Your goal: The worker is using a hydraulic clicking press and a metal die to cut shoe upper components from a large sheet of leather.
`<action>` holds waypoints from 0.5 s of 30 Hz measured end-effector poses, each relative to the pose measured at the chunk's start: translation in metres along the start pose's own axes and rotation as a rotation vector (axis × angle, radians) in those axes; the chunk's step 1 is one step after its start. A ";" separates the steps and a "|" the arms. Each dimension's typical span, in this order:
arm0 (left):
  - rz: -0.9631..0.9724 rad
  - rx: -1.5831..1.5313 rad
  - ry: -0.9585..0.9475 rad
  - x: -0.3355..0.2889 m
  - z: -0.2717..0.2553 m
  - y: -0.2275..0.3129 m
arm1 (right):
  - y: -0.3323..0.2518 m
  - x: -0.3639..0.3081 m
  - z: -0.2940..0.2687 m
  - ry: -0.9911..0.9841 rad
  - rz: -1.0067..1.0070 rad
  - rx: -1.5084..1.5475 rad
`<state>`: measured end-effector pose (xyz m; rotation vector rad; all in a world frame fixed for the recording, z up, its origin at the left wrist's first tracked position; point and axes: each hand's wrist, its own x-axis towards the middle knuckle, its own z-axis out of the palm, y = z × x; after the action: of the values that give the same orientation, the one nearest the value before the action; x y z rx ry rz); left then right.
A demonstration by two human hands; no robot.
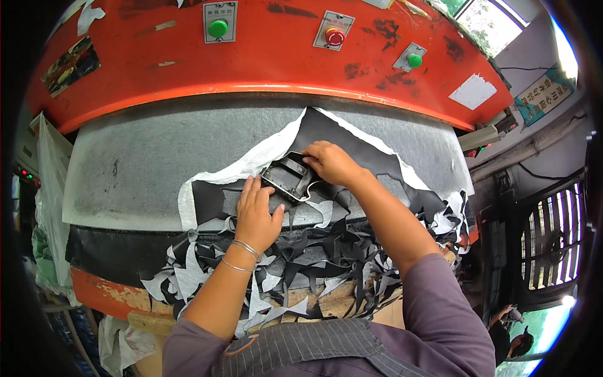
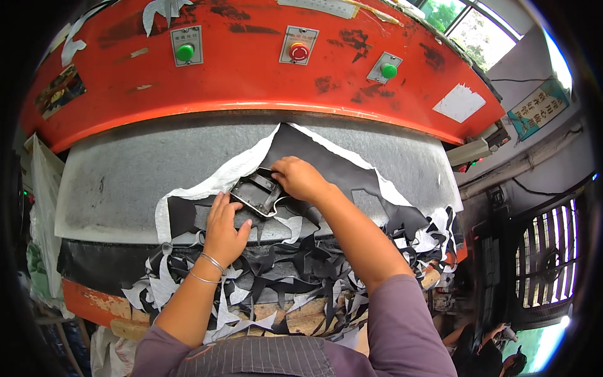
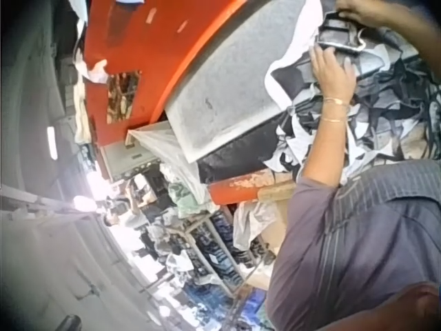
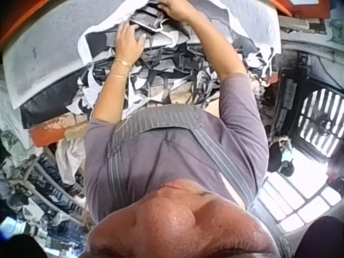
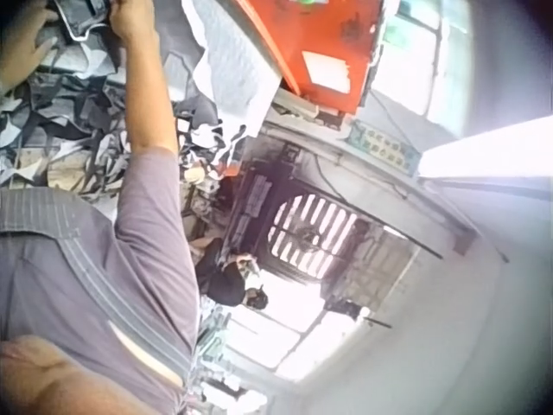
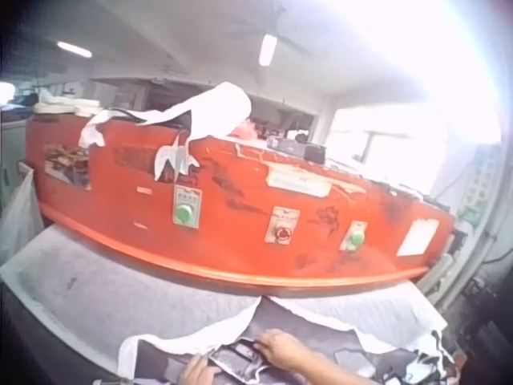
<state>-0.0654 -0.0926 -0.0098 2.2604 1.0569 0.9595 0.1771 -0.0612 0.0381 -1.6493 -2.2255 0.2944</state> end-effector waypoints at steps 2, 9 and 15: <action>0.002 -0.009 -0.002 0.004 0.000 0.001 | -0.005 0.005 0.002 0.081 -0.088 -0.015; 0.015 -0.054 0.061 0.000 0.002 -0.003 | 0.002 0.006 -0.004 -0.103 0.121 -0.109; 0.018 -0.012 -0.033 -0.001 -0.003 -0.003 | -0.030 -0.034 0.010 0.262 0.923 0.735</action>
<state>-0.0699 -0.0916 -0.0099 2.2720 1.0160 0.9297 0.1556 -0.1018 0.0343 -1.9553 -0.8512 0.9166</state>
